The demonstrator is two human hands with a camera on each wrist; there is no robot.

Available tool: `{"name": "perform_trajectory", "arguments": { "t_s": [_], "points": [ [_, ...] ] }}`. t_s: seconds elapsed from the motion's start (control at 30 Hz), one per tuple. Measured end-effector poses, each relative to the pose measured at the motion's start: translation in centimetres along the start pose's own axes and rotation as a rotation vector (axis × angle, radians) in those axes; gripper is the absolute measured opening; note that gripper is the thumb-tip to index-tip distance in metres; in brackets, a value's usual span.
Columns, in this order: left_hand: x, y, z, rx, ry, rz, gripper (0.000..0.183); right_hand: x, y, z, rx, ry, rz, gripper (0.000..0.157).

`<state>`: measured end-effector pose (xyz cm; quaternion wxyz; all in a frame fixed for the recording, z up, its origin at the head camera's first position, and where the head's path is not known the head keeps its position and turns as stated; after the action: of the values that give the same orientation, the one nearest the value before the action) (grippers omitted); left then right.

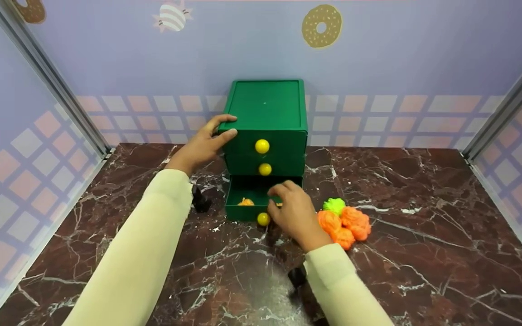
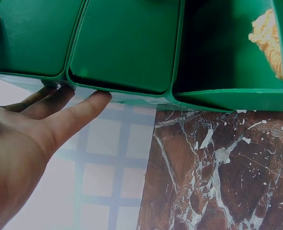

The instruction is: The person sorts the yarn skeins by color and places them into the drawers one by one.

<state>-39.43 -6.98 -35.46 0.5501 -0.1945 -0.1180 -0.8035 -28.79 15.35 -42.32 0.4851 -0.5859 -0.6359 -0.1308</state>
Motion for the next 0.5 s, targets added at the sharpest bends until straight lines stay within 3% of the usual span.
{"name": "perform_trajectory", "arguments": {
  "t_s": [0.27, 0.5],
  "points": [
    [0.1, -0.1, 0.0, -0.006, -0.043, 0.005, 0.045, 1.1, -2.1, 0.6, -0.066, -0.029, -0.157, 0.014],
    [-0.1, 0.1, 0.1, -0.002, 0.009, 0.006, 0.044, 0.9, -3.6, 1.3, -0.146, -0.058, -0.324, 0.016]
  ]
}}
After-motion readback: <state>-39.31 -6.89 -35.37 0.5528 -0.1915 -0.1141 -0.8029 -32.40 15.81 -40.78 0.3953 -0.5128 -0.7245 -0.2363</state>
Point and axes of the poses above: each hand's wrist, its own y-axis away from the middle knuckle, its own x-axis out of the back of the hand, z = x × y, the point moved 3 cm from there along -y, towards the middle knuckle, and after that the axes turned 4 degrees about -z, right-handed, at the moved point
